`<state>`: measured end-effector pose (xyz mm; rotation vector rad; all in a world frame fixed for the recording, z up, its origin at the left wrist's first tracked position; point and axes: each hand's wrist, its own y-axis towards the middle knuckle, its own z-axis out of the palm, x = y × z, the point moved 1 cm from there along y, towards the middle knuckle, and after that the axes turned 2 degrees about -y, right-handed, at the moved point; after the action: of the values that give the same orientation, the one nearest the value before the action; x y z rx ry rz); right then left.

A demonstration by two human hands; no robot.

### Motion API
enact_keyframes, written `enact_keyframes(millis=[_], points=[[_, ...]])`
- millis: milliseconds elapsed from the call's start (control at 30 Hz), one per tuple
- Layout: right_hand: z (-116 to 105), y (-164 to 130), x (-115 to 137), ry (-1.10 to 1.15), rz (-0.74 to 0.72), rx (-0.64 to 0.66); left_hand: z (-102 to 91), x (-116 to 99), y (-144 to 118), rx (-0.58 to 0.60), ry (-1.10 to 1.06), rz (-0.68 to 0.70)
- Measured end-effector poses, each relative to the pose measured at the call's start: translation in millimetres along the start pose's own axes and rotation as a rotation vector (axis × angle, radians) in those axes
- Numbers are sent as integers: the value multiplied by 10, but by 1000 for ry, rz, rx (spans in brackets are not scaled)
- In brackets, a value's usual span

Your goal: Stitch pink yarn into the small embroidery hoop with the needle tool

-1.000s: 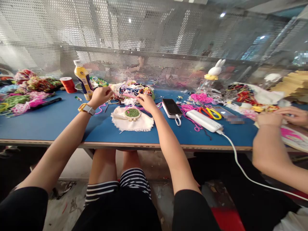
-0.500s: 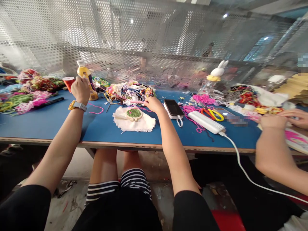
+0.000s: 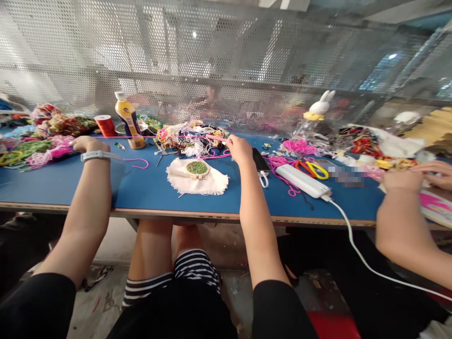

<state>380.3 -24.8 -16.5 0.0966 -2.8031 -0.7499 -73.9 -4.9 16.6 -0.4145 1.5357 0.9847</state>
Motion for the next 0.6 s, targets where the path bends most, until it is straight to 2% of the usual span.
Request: enact_keyframes(millis=[100,167,200,267,333,400,433,467,533,600], points=[[-3,7,46,2,-33,-65,30,-80,-141,-249,46,-52],[1,7,121,34,-91,-94,152,-168,-297,-290,52,41],[3,4,167,62,-128,-106,250,-213,-399,-242,48,134],[14,-10,264,153,-208,-112,507,-275,-662,9,29,308],[38,-32,356,280,-267,-83,786,-276,-990,306,-3,387],[87,-54,434,399,-286,-21,1014,-226,-1326,550,-53,378],[120,-62,467,451,-291,15,1103,-190,-1479,784,-165,291],[159,-68,497,500,-300,53,1162,-158,-1606,960,-292,200],[240,-74,543,593,-326,131,1202,-116,-1750,1072,-417,69],[306,-68,561,672,-342,213,1183,-106,-1758,1014,-445,21]])
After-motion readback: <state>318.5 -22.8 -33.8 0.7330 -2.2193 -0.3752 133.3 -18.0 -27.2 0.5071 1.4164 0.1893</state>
